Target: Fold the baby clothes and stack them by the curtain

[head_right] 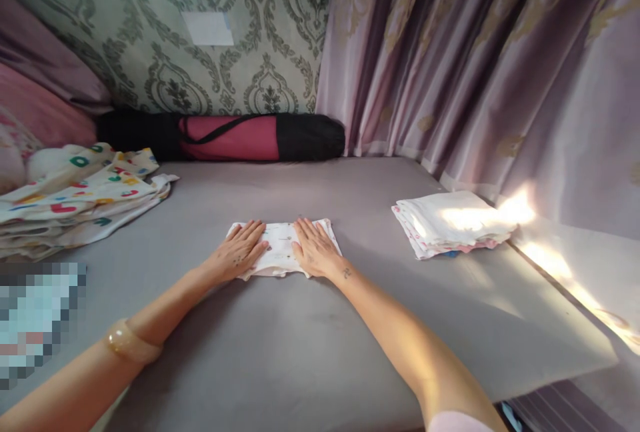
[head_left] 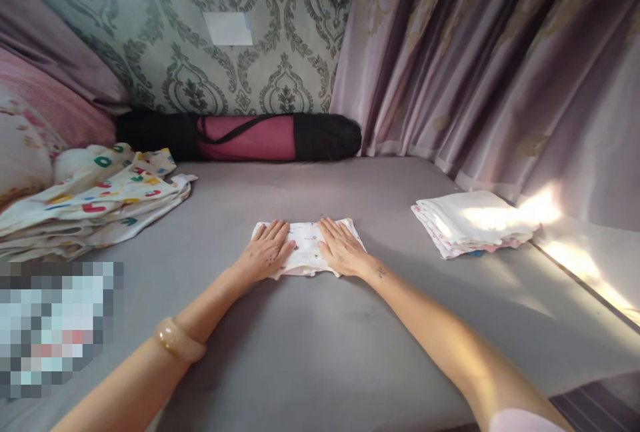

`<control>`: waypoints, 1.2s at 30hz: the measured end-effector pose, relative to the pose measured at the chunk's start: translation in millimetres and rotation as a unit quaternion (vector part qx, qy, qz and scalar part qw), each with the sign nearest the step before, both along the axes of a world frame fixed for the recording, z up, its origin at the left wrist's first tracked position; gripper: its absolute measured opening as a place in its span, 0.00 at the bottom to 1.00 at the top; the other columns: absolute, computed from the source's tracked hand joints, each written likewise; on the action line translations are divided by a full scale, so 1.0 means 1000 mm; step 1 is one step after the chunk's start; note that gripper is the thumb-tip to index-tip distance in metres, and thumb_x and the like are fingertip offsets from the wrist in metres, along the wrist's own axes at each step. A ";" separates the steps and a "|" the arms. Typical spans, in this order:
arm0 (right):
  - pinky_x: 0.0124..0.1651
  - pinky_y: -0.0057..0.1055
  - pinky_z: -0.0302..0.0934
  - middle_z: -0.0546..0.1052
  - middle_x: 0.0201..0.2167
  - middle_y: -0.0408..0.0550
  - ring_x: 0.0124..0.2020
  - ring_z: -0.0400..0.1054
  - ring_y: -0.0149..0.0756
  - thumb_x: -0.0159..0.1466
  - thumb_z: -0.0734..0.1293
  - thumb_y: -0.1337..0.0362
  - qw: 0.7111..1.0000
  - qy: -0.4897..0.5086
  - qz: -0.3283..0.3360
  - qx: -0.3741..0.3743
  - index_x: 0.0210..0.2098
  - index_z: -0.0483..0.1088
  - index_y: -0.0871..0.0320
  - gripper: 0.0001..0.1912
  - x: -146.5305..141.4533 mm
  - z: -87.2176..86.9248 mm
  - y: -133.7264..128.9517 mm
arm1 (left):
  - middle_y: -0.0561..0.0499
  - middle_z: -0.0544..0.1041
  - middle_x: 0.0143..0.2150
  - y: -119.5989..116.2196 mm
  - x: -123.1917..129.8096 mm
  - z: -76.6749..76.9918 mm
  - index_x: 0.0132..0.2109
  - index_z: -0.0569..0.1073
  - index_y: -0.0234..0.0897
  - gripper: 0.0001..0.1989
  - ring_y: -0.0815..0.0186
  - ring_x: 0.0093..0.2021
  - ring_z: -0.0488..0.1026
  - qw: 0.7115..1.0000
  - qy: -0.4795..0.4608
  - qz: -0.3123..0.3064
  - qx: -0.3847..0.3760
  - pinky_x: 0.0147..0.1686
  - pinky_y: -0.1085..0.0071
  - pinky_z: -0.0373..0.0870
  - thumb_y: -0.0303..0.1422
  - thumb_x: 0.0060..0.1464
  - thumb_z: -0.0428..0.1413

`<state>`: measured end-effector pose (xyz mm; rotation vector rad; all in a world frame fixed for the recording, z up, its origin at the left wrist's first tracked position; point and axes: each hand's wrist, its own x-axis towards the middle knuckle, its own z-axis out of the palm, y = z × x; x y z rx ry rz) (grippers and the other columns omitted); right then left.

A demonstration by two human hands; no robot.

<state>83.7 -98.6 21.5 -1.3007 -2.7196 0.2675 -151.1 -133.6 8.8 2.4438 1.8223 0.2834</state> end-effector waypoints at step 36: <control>0.70 0.46 0.30 0.50 0.70 0.56 0.71 0.38 0.42 0.71 0.48 0.57 0.998 0.026 0.021 0.055 0.68 0.51 0.69 0.31 -0.073 0.002 0.001 | 0.42 0.66 0.65 -0.012 -0.036 0.009 0.61 0.67 0.34 0.30 0.57 0.66 0.60 0.905 -0.396 0.157 -0.015 0.66 0.60 0.51 0.49 0.61 0.42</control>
